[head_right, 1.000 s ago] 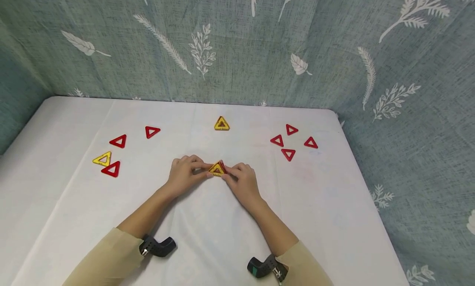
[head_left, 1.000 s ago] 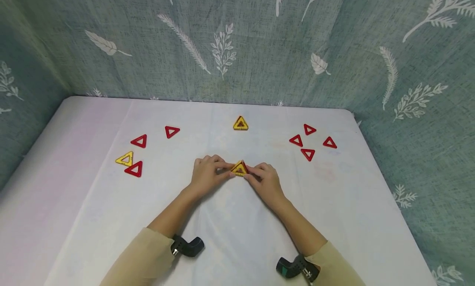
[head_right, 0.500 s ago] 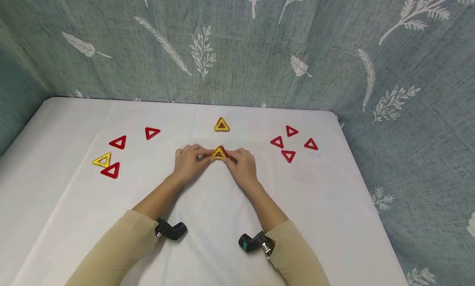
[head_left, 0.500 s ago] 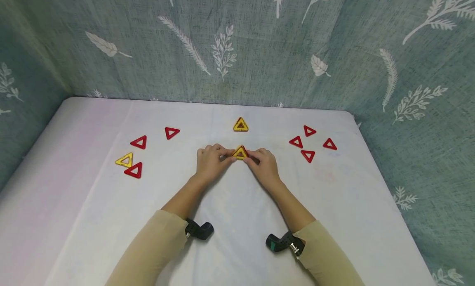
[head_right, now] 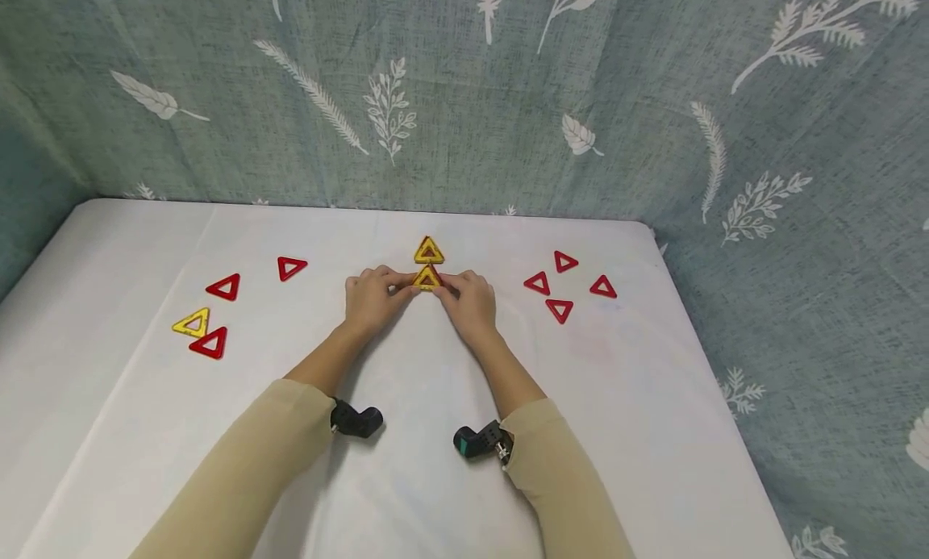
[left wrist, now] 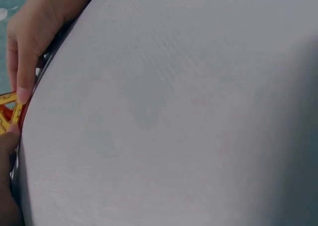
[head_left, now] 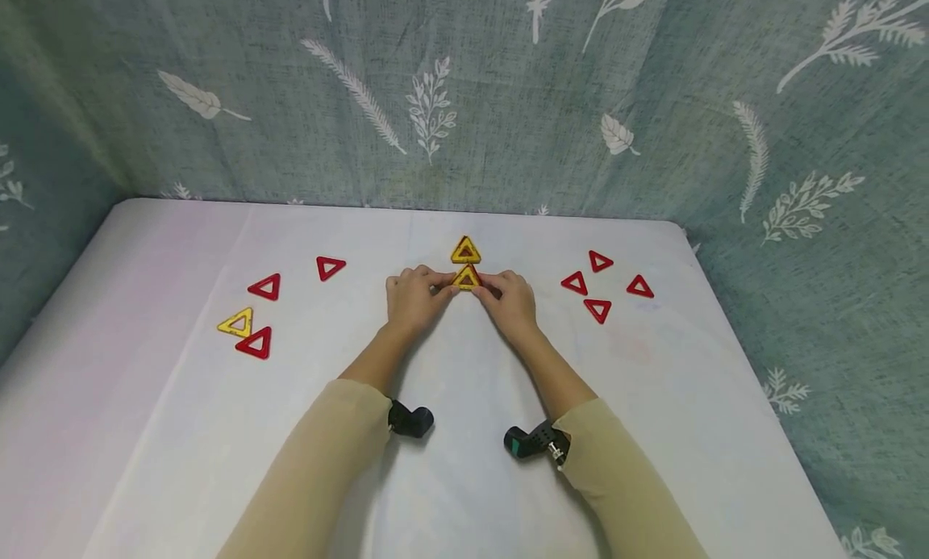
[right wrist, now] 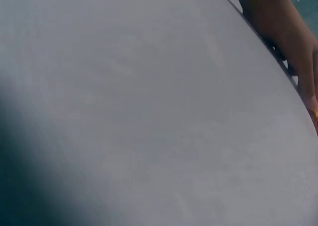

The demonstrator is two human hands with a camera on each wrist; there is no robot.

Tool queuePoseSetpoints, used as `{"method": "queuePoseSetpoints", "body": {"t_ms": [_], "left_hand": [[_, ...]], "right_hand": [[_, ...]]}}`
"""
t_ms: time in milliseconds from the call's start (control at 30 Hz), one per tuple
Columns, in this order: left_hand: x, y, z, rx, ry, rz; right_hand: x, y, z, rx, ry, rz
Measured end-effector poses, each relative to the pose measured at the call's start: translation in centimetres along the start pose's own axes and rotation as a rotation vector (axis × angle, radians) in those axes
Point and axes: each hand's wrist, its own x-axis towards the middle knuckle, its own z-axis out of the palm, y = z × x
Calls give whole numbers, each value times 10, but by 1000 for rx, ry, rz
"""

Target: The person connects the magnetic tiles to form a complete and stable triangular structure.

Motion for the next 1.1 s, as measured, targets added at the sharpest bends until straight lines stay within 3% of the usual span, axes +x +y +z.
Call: {"method": "queuePoseSetpoints", "body": {"t_ms": [233, 433, 767, 933, 1100], "left_hand": [[0, 0, 0, -10, 0, 5], [-3, -6, -3, -75, 12, 32], [-20, -17, -8, -177, 23, 78], [-30, -25, -13, -201, 11, 108], [-43, -37, -21, -287, 17, 126]], "right_hand": [[3, 2, -2, 14, -15, 7], [1, 4, -5, 87, -19, -5], [-6, 11, -9, 158, -59, -4], [-12, 14, -12, 274, -30, -13], [-19, 17, -16, 336, -22, -28]]}}
